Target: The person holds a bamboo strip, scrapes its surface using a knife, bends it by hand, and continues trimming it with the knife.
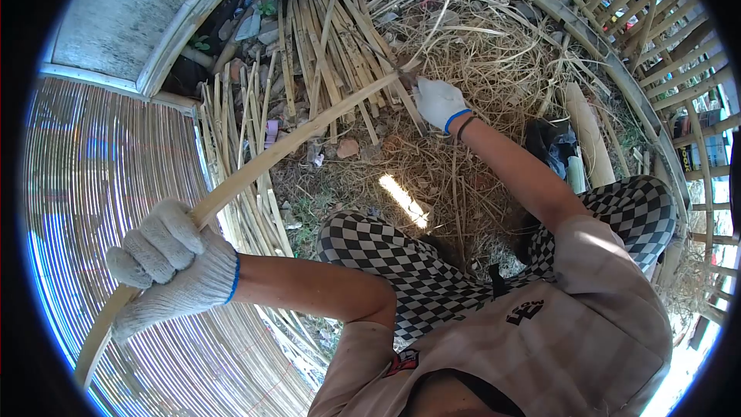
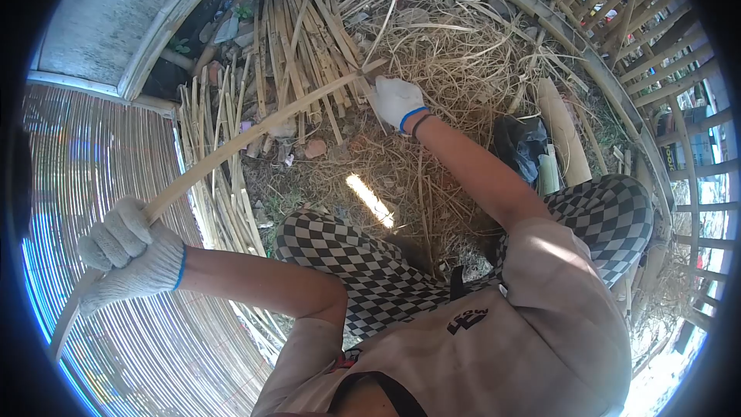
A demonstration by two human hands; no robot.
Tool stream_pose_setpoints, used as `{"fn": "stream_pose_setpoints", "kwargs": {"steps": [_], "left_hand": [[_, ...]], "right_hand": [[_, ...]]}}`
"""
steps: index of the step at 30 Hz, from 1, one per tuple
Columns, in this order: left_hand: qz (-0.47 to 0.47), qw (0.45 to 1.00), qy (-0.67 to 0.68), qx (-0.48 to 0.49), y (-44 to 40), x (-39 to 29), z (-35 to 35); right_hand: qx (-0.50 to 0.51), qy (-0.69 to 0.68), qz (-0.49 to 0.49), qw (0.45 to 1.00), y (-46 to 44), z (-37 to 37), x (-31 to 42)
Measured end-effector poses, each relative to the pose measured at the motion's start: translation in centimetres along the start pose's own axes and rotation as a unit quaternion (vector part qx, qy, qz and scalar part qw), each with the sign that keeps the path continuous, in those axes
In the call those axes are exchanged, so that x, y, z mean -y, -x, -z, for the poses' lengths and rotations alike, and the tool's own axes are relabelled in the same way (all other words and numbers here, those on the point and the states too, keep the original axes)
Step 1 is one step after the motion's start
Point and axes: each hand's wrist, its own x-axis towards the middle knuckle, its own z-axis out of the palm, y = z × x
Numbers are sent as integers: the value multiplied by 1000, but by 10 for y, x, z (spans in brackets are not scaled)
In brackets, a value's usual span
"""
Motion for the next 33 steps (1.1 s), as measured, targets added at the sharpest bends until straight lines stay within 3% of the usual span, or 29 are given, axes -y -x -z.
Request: {"fn": "stream_pose_setpoints", "kwargs": {"steps": [8, 9, 13, 16, 19, 23, 27, 30, 31, 33], "left_hand": [[-8, 1000, -10, -4, -7, 9, -37], [3, 999, 15, 34, -17, 11, -43], [101, 981, 47, 156, -103, 15, -62], [152, 983, -47, 97, -180, 65, -65], [172, 978, -53, 107, -228, 110, -71], [188, 969, -45, 151, -253, 119, -79], [168, 977, -82, 103, -260, 120, -92], [164, 976, -104, 103, -266, 118, -94], [171, 972, -110, 115, -266, 116, -97], [177, 967, -117, 138, -264, 112, -104]], "right_hand": [[6, -49, -56, 997, 6, 12, 1], [11, -64, -68, 996, 5, 18, 3], [72, -119, -94, 986, 14, 57, 13], [47, -172, -89, 980, 19, 57, 10], [47, -185, -103, 976, 11, 39, 1], [-23, -227, -75, 971, 11, 56, 23], [-121, -237, 2, 964, 8, 95, 53], [-44, -222, -72, 971, 3, 70, 37], [-27, -250, -110, 962, 3, 32, 18], [-9, -221, -116, 968, 6, 30, 15]]}}
